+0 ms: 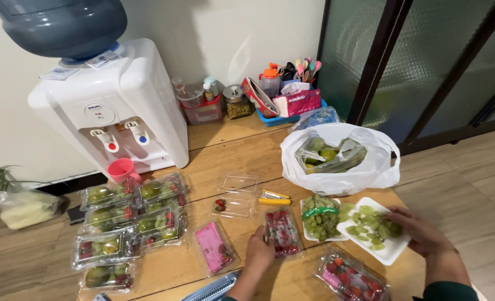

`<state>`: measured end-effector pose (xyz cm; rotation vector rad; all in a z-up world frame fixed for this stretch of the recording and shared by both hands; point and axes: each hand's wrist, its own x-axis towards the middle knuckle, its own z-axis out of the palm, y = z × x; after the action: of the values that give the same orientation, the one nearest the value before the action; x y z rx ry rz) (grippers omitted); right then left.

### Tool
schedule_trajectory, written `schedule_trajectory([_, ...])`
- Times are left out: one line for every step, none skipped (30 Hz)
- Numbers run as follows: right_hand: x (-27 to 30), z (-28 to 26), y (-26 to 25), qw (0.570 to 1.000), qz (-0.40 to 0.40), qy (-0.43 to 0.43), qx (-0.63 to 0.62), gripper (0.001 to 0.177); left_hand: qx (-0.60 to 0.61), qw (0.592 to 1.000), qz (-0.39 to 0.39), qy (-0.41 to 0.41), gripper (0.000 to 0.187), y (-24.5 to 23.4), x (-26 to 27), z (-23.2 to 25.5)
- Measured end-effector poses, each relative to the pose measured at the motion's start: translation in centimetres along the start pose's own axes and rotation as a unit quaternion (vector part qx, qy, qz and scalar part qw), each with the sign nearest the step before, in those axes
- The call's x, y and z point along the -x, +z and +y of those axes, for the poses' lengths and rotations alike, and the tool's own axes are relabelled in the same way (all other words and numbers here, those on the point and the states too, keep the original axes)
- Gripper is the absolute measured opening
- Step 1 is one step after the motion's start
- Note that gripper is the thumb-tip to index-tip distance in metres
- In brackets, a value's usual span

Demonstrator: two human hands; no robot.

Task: The person sorts citrus fruits and grapes into plastic containers, using a yellow utility knife to cut away stems and leaves before closing the lids.

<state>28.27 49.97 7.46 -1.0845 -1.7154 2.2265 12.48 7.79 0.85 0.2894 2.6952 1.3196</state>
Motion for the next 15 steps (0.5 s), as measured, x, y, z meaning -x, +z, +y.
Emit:
schedule_trajectory([0.5, -0.5, 2.0, 1.0, -0.001, -0.001, -0.002, 0.034, -0.002, 1.0, 0.001, 0.002, 0.054, -0.2, 0.1, 0.5])
schedule_trajectory([1.1, -0.9, 4.0, 0.998, -0.069, -0.006, 0.011, 0.035, 0.02, 0.998, 0.053, 0.03, 0.046, -0.3, 0.1, 1.0])
schedule_trajectory([1.6, -1.5, 5.9, 0.99, -0.136, -0.011, 0.025, 0.036, 0.042, 0.992, 0.105, 0.058, 0.04, -0.4, 0.1, 1.5])
schedule_trajectory([2.7, -2.1, 8.5, 0.99, -0.137, -0.012, 0.023, 0.036, 0.041, 0.992, 0.106, 0.06, 0.04, -0.2, -0.4, 1.7])
schedule_trajectory([3.8, -2.7, 11.2, 0.984, -0.18, 0.004, -0.009, 0.036, 0.2, 0.978, 0.033, 0.049, 0.042, 0.0, -0.8, 1.8])
schedule_trajectory([5.0, -3.2, 13.8, 0.974, -0.222, 0.021, -0.041, 0.036, 0.353, 0.934, -0.04, 0.035, 0.046, 0.2, -1.2, 1.9])
schedule_trajectory([4.4, -2.4, 15.3, 0.974, -0.223, 0.022, -0.04, 0.036, 0.353, 0.934, -0.038, 0.034, 0.046, -2.9, -0.1, 5.6])
schedule_trajectory([3.9, -1.6, 16.8, 0.973, -0.227, 0.027, -0.03, 0.034, 0.386, 0.905, -0.127, -0.125, 0.049, -6.1, 1.1, 9.2])
schedule_trajectory([3.3, -0.8, 18.3, 0.972, -0.231, 0.033, -0.019, 0.032, 0.408, 0.843, -0.214, -0.278, 0.053, -9.2, 2.3, 12.8])
schedule_trajectory([3.0, 0.0, 19.5, 0.972, -0.233, 0.033, -0.017, 0.032, 0.41, 0.842, -0.212, -0.279, 0.053, -7.7, 0.7, 10.4])
schedule_trajectory([2.6, 0.7, 20.7, 0.977, -0.213, 0.003, -0.004, 0.032, 0.455, 0.838, -0.182, -0.24, 0.041, -6.2, -0.9, 8.0])
schedule_trajectory([2.2, 1.5, 21.8, 0.981, -0.194, -0.028, 0.009, 0.032, 0.498, 0.83, -0.151, -0.199, 0.03, -4.8, -2.5, 5.6])
schedule_trajectory([2.0, 1.2, 22.6, 0.98, -0.195, -0.026, 0.011, 0.032, 0.499, 0.83, -0.15, -0.2, 0.03, -4.5, -3.9, 4.4])
schedule_trajectory([1.8, 1.0, 23.3, 0.982, -0.157, -0.053, 0.091, 0.031, 0.504, 0.833, -0.133, -0.185, 0.028, -4.2, -5.4, 3.2])
schedule_trajectory([1.6, 0.8, 24.0, 0.975, -0.117, -0.078, 0.17, 0.032, 0.509, 0.836, -0.116, -0.17, 0.027, -3.8, -6.7, 2.0])
